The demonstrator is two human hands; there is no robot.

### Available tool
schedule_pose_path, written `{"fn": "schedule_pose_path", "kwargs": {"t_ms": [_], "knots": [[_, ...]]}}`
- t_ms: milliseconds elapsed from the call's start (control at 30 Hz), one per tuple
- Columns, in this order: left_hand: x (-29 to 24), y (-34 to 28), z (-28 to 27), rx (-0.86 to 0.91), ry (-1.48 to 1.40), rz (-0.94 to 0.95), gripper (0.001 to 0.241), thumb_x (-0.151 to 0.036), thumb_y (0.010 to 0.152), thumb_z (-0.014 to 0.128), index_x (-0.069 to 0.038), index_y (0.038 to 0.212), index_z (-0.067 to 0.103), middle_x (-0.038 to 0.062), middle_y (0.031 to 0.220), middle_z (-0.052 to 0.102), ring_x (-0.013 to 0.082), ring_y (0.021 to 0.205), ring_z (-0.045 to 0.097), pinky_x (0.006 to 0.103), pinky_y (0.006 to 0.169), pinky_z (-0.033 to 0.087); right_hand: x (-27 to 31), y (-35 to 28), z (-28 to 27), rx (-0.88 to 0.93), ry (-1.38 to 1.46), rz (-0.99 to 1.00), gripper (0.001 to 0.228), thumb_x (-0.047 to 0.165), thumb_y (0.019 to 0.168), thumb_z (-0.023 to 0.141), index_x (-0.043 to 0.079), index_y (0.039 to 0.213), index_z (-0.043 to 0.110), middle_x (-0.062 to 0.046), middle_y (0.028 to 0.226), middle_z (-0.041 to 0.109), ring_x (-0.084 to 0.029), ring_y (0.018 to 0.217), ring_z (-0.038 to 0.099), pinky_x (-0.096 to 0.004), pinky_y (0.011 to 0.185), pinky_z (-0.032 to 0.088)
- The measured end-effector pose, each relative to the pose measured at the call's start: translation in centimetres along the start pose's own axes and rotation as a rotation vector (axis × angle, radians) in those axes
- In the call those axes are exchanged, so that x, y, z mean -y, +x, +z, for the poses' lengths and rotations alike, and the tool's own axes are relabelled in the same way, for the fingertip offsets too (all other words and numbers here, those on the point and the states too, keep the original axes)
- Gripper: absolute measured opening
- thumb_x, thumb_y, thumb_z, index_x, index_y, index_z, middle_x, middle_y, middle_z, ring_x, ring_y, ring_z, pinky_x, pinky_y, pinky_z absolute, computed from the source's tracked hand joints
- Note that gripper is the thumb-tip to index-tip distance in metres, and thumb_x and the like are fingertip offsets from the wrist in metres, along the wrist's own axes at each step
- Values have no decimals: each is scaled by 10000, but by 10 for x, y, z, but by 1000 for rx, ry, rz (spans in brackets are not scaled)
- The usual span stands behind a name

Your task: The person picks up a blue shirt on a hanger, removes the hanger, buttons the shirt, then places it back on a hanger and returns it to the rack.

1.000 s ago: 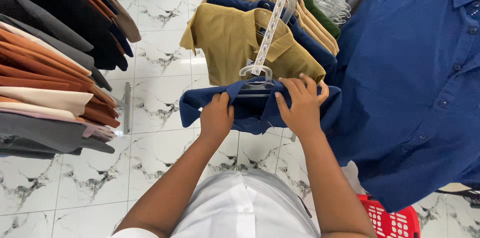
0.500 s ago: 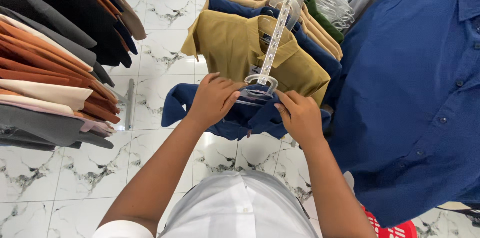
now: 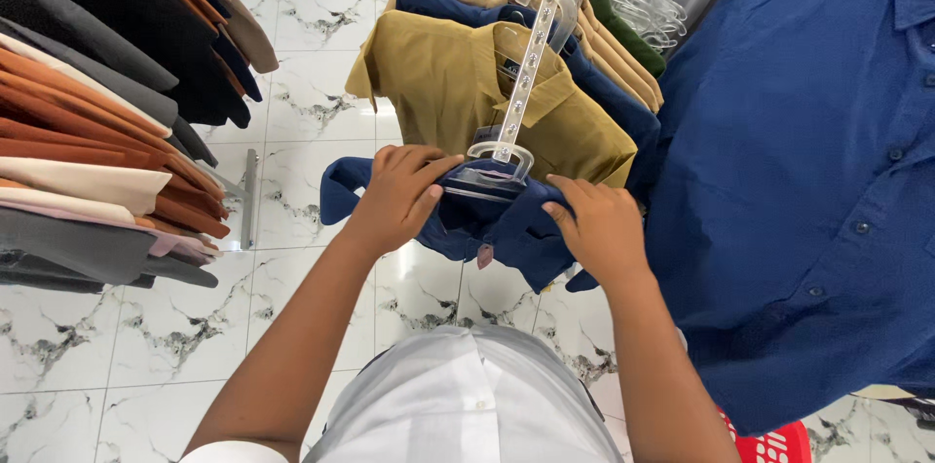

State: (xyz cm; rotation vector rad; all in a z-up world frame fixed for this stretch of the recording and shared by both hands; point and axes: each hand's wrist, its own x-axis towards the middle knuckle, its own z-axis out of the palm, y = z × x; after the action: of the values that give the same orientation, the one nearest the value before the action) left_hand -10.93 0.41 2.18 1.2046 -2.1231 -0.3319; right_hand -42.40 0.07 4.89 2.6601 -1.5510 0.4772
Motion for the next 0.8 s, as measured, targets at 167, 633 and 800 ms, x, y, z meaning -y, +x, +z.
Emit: {"fn": "schedule_pose_path", "kwargs": {"t_ms": [167,633,800], "knots": [[42,-26,-12,-38,215,-41,375,-278,1098,478,-268,1429,653,60,1138,672,270,1158,601,445,1046,316,-25,-21,-4,54,99,208,312,348,995,699,143,1228,732,-98,1014,770,-301,955,755,-401,822,588],[182,-147,19,-196,-102,-734,271,-43,954,651,-192,1148,767,80,949,715,323,957,705,430,881,562,-119,-119,119,-83,435,806,249,177,1068,646,132,827,688,-60,560,566,-191,490,541,-287,454,408],[210,-210,28,-171,81,-1061,261,-135,1020,550,-130,1219,718,211,1034,723,480,1056,669,576,1000,479,-121,-176,163,-190,394,1052,253,242,966,792,65,1135,731,-217,1057,739,-376,1072,700,-492,876,549]]}}
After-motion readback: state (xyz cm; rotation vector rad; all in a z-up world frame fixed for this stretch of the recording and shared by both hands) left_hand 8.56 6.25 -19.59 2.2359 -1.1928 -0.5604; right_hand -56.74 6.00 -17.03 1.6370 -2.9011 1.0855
